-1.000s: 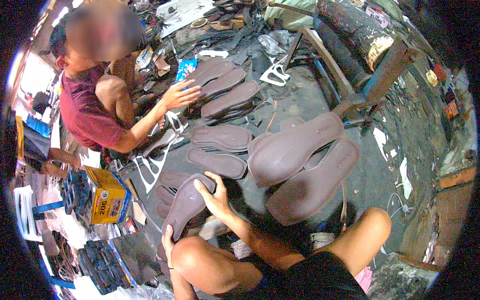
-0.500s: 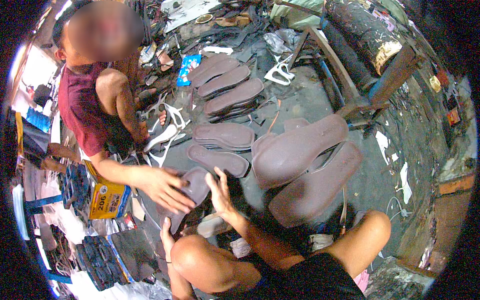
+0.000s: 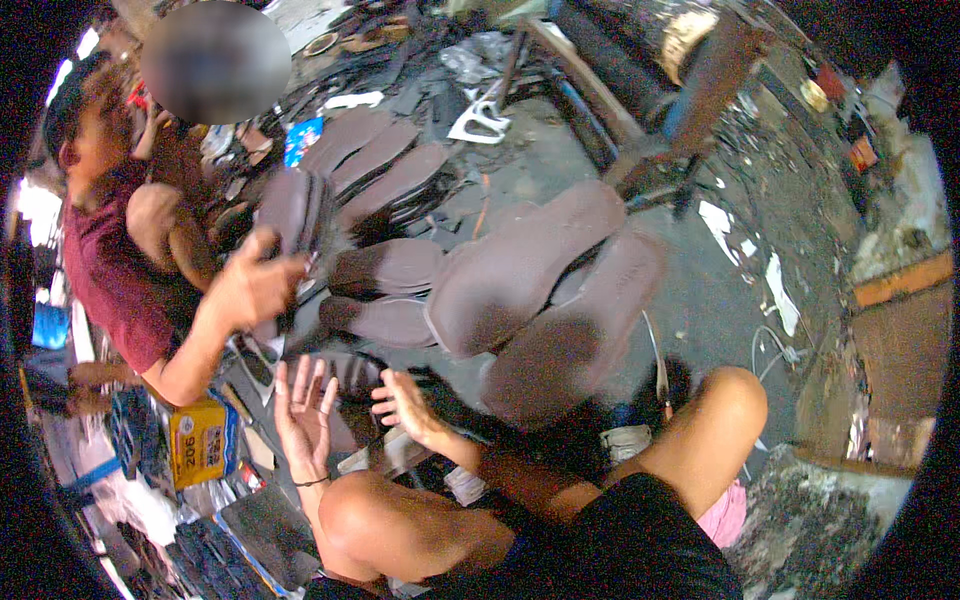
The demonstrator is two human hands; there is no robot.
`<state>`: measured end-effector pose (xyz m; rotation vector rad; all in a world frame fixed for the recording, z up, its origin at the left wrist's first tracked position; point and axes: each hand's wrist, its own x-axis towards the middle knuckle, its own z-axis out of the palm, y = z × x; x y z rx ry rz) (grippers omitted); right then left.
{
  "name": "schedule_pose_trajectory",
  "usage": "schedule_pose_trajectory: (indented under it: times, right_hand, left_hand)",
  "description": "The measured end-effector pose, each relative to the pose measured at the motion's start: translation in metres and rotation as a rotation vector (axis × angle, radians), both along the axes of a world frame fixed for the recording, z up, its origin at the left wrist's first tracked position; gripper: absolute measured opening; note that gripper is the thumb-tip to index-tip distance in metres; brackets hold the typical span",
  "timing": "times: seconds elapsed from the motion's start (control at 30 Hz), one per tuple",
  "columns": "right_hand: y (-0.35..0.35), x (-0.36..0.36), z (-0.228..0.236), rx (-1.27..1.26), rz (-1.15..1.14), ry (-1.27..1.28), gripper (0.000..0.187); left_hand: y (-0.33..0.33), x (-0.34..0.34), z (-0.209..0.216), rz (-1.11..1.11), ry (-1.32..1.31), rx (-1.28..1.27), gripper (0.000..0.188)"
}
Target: The person sits on the floor and repeatedly picks up dark shoe soles, aligns them, and stacks them into neat piles. Another person nearby also handles similar soles. The camera remains in a first-person view focused on the hands and the growing stacks.
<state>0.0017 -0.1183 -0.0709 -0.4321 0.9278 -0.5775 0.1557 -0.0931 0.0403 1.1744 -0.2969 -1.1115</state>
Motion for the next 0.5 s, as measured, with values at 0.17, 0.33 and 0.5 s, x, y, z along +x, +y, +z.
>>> schedule_pose_trajectory:
  times: [0.17,0.33,0.5]
  right_hand:
    - [0.032,-0.031,-0.018,-0.647,0.396,0.242,0.041]
    - [0.050,-0.171,-0.034,-0.982,1.537,0.406,0.021]
    - [-0.074,-0.357,0.058,-0.269,1.966,0.963,0.018]
  left_hand:
    - [-0.021,-0.026,-0.013,-0.369,-0.119,0.179,0.061]
    - [-0.040,-0.070,-0.052,-0.898,-0.175,0.353,0.046]
    - [-0.059,-0.057,-0.074,-1.174,-0.273,0.521,0.057]
